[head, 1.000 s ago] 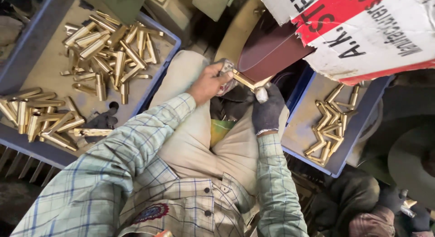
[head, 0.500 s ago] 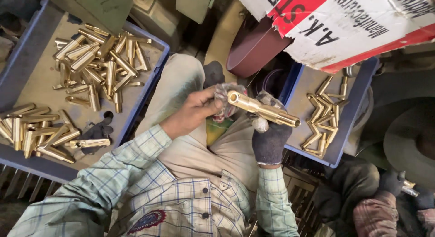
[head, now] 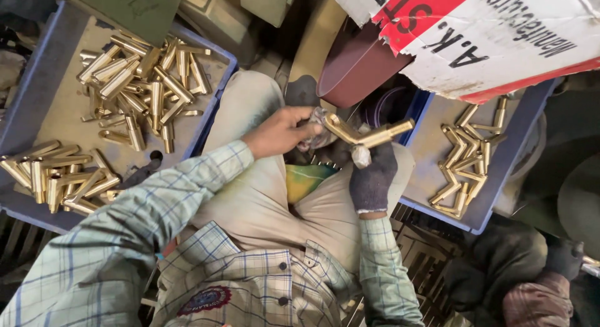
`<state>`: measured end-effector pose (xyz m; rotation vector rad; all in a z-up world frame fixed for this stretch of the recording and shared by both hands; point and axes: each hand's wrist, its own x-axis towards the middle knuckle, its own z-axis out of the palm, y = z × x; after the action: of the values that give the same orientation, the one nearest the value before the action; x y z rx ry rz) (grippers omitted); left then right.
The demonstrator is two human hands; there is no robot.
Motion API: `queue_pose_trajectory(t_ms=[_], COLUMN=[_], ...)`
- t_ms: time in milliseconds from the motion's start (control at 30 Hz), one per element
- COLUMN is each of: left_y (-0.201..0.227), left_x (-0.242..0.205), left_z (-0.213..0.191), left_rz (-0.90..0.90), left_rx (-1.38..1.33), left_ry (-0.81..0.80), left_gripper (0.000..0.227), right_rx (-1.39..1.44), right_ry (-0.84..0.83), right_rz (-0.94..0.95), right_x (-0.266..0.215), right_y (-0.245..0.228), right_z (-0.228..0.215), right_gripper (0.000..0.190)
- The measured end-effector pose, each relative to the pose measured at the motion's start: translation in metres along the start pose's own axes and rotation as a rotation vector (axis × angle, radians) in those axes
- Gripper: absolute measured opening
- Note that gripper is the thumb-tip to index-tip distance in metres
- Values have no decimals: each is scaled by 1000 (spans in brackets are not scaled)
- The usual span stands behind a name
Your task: The person sits cross-legged on the floor and repeatedly picks up small brass-colored metal parts from a blue bin. They hold each part against a rotating grinding wheel to smooth or polish the edges, then place the finished part into a second bin.
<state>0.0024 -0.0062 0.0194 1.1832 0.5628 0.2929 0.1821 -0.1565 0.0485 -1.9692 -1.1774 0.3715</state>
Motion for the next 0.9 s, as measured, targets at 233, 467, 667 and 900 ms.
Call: queue_pose_trajectory(t_ms=[233,467,667,900], left_y=[-22,-37,-46,-44], left_x=[27,42,53,54], left_z=[1,7,8,6], left_rz=[0,-139,-323,-342], left_rx=[201,52,-136,-173], left_ry=[181,279,333,343], left_gripper=[23,22,23,24], right_rx=[496,-207,-89,-356], right_ry=[-32,-132,-279,-193], right_rz=[376,-45,258,-192], right_x=[6,10,19,26], right_y=[28,44,55,47], right_z=[23,26,31,27], right_gripper=[32,41,38,32])
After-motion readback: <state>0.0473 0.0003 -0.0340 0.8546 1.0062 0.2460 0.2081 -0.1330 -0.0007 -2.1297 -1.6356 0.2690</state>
